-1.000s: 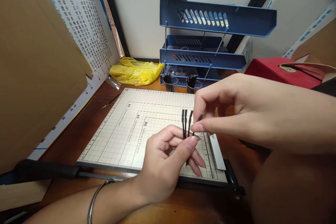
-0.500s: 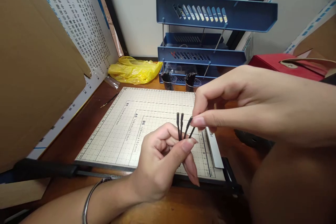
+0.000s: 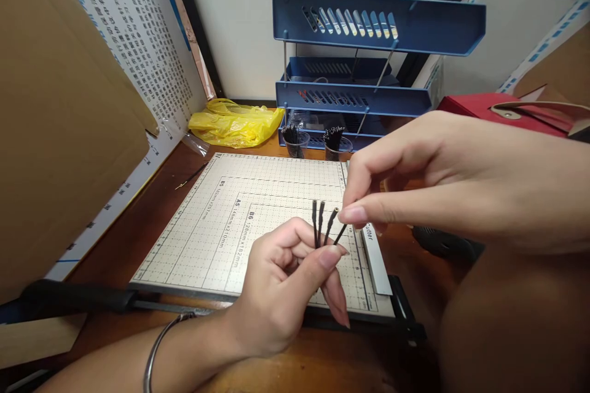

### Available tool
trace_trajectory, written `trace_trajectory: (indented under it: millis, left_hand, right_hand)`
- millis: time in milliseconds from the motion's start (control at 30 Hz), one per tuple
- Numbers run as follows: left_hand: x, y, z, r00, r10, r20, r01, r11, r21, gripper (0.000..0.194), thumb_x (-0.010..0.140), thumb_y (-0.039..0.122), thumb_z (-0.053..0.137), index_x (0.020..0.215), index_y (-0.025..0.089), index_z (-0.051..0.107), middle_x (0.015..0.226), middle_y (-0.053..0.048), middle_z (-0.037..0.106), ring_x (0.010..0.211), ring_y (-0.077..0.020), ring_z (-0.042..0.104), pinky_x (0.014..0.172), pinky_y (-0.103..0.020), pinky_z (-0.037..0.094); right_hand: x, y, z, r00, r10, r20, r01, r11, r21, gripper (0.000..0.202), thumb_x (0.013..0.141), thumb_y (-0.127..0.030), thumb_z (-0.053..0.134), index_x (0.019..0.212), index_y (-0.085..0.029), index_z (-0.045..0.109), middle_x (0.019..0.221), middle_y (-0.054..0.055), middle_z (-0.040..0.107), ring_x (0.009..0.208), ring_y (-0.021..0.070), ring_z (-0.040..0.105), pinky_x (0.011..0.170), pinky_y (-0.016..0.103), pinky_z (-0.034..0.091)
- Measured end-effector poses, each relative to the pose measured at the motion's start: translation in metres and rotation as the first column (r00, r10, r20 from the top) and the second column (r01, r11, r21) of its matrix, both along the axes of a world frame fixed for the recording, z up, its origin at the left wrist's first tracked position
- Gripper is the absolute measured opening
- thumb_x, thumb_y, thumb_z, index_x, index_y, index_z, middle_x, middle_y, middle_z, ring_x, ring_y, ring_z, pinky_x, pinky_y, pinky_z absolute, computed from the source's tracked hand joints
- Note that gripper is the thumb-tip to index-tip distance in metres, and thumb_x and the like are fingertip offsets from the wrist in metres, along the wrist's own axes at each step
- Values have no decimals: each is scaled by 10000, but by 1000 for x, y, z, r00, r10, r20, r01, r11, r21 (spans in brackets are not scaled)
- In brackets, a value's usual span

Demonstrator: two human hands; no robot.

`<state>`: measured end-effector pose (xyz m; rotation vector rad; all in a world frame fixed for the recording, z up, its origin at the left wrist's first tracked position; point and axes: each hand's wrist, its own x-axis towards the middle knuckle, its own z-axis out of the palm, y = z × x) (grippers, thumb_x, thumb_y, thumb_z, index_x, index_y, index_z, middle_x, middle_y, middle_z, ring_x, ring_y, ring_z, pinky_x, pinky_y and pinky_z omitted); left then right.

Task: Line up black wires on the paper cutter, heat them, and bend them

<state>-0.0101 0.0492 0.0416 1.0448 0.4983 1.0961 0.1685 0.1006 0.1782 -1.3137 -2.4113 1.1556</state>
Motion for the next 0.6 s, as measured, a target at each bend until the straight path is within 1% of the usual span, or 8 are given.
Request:
trace_trajectory:
  millis: [133,267,367,467,533,600]
  left_hand:
    - [1,1,0,1000,14,-21,-15,999,-29,243,967,351,685,863,154,589,592,-1,734,495,-89,686,542,-153,543]
    - [3,4,1,998,34,-47,-38,996,-85,196,940,328,720,888,146,669,730,-32,787,628,-117,749,612,-175,594]
    - [3,5,1,995,34,-98,-47,991,-125,167,936,326,720,938,159,728,832,-42,808,719,-131,773,554,-142,575]
    - [3,7,2,986,30,-164,-52,990,-132,171,949,320,695,1010,176,765,919,-51,813,772,-151,783,472,-123,547]
    - [3,8,3,984,49,-173,-69,991,-113,152,950,286,688,979,170,783,923,-52,813,786,-158,784,469,-123,555]
    - [4,8,4,983,69,-168,-86,992,-92,134,942,239,690,933,159,797,904,-51,813,799,-159,784,503,-128,579]
  right_hand:
    - [0,2,-4,1000,8,17,-7,1000,-9,188,864,-323,644,732,-250,756,649,-24,707,541,124,617,428,216,417]
    - [1,3,-9,999,-18,49,20,999,-32,183,866,-313,640,747,-240,759,617,-21,700,489,114,609,391,209,401]
    - [0,3,-10,998,-23,64,24,1000,-15,159,847,-284,651,733,-247,756,573,-29,677,458,110,586,363,204,381]
    - [-3,3,-10,996,-26,83,24,999,26,154,819,-262,667,685,-247,741,526,-31,638,411,100,517,321,210,327]
    - [-4,3,-10,995,-25,92,22,999,36,164,810,-261,670,660,-245,732,506,-31,613,383,92,471,302,214,305]
    - [-5,4,-10,995,-23,101,20,999,31,174,812,-275,666,653,-246,731,496,-29,595,368,90,453,292,218,294]
